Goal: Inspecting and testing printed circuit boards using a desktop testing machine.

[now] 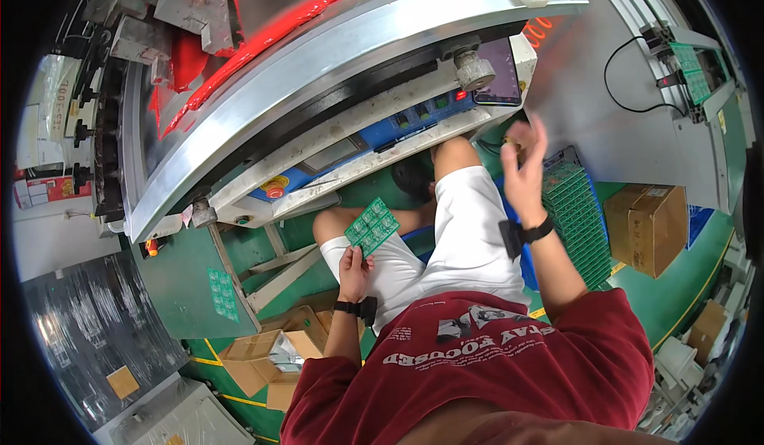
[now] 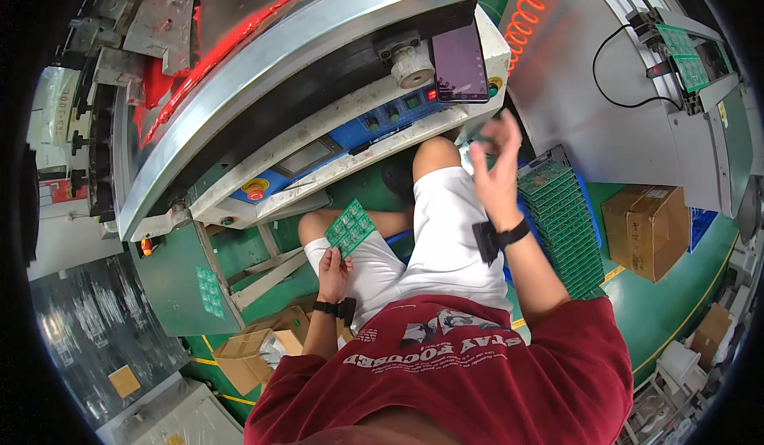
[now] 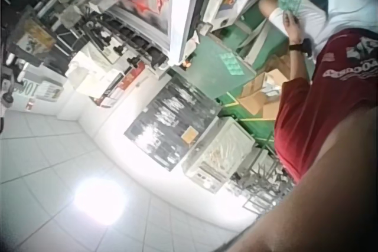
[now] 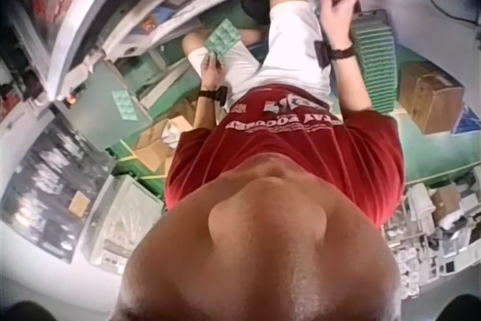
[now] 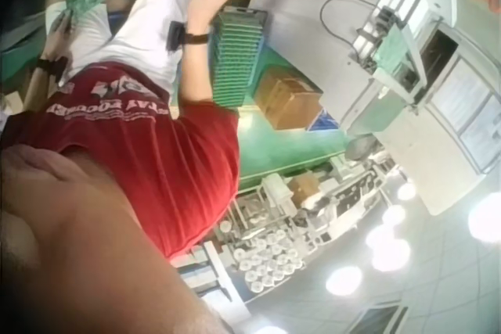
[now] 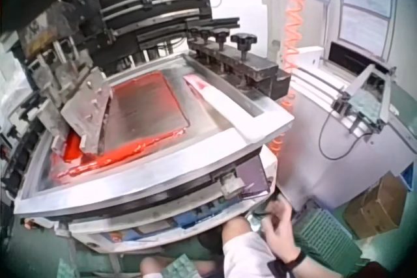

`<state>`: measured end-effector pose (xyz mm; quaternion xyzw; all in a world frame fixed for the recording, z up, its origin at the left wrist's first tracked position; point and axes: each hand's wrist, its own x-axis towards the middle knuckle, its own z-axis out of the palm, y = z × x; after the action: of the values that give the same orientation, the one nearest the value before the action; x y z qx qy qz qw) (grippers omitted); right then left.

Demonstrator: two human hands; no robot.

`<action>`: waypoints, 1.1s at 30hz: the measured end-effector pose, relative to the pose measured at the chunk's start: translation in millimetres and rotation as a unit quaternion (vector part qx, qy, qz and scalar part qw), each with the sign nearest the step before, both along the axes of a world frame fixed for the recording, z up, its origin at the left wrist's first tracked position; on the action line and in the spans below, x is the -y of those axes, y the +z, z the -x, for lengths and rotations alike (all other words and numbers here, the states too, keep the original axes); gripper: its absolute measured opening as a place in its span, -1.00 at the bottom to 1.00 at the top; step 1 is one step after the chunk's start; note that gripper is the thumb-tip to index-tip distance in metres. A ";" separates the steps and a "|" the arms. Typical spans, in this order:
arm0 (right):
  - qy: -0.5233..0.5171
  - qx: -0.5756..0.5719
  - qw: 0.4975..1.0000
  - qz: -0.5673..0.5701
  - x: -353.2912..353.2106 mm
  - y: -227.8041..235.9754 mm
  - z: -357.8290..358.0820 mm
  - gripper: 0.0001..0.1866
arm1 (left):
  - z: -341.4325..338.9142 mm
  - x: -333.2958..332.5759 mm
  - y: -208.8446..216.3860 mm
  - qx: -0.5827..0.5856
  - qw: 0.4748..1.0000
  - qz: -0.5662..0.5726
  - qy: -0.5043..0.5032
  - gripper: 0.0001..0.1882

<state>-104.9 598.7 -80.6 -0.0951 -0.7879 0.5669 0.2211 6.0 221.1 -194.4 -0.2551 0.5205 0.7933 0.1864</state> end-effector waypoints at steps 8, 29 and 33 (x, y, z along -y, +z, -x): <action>0.306 0.174 0.936 -0.013 64.1 -39.5 -67.9 -0.62 | 1.3 -2.3 3.6 -0.010 1.000 -0.002 0.002 -0.79; 0.325 0.099 0.936 -0.093 74.6 -49.1 -61.9 -0.85 | -22.9 -18.4 25.2 -0.080 0.996 0.024 0.005 -0.86; 0.326 0.097 0.935 -0.101 74.1 -49.5 -59.9 -0.86 | -19.7 -24.1 26.5 -0.089 0.995 0.028 -0.019 -0.86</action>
<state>-45.0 524.7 -130.2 0.1351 -0.8461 0.5136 -0.0444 25.7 245.2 -167.9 -0.1787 0.5616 0.7944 0.1469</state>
